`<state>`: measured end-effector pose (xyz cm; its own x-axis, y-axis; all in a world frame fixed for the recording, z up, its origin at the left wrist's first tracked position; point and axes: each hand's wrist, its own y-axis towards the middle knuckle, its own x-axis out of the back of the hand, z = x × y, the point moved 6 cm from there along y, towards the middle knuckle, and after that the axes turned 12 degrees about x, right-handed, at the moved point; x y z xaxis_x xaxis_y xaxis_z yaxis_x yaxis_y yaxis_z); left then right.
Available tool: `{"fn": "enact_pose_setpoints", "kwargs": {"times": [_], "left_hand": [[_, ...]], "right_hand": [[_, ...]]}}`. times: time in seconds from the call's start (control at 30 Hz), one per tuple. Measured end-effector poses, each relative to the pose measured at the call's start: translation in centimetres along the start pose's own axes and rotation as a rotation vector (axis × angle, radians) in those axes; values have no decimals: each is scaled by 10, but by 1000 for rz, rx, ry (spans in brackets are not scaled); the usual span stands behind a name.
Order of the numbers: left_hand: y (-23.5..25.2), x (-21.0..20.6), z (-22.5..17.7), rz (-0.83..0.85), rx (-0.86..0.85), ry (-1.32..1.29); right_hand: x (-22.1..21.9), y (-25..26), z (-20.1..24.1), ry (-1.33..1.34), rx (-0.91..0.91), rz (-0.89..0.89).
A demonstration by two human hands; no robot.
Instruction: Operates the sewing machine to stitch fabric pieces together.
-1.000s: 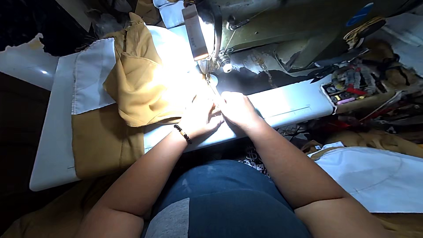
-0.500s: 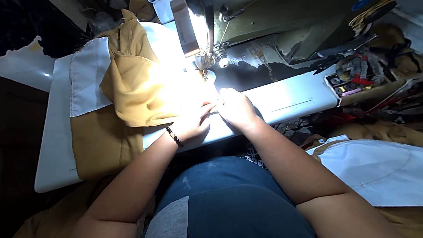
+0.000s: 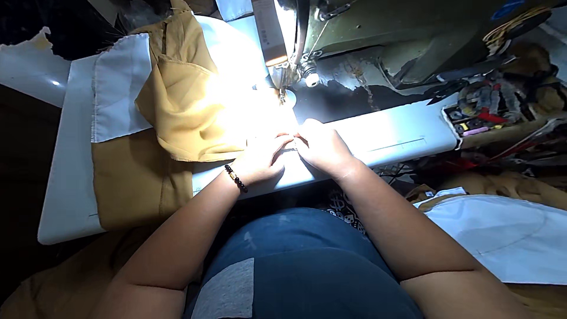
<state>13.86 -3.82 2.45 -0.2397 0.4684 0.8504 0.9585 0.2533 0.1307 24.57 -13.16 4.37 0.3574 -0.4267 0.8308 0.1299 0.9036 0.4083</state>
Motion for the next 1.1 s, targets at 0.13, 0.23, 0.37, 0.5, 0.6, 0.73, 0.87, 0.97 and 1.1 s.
{"fn": "enact_pose_setpoints", "kwargs": {"times": [0.13, 0.23, 0.37, 0.5, 0.6, 0.73, 0.87, 0.97, 1.1], "left_hand": [[1, 1, 1, 5, -1, 1], [3, 1, 4, 20, -10, -16], [3, 1, 5, 36, -12, -29], [7, 2, 8, 37, -44, -103], [18, 5, 17, 49, -9, -107], [41, 13, 34, 56, 76, 14], [60, 15, 50, 24, 150, 80], [65, 18, 41, -73, 212, 138], [70, 26, 31, -189, 353, 117]], "right_hand": [[-2, -4, 2, -16, 50, -88], [-4, -5, 0, 0, 56, -110], [-2, -2, 0, 12, 37, -52], [0, 4, -2, 35, 28, -19], [-2, 14, -8, 53, -17, 42], [-6, 37, -20, 64, -43, 32], [-15, 56, -34, 24, -122, 115], [-7, 50, -43, 118, -202, 57], [-3, 39, -58, 191, -376, 25]]}}
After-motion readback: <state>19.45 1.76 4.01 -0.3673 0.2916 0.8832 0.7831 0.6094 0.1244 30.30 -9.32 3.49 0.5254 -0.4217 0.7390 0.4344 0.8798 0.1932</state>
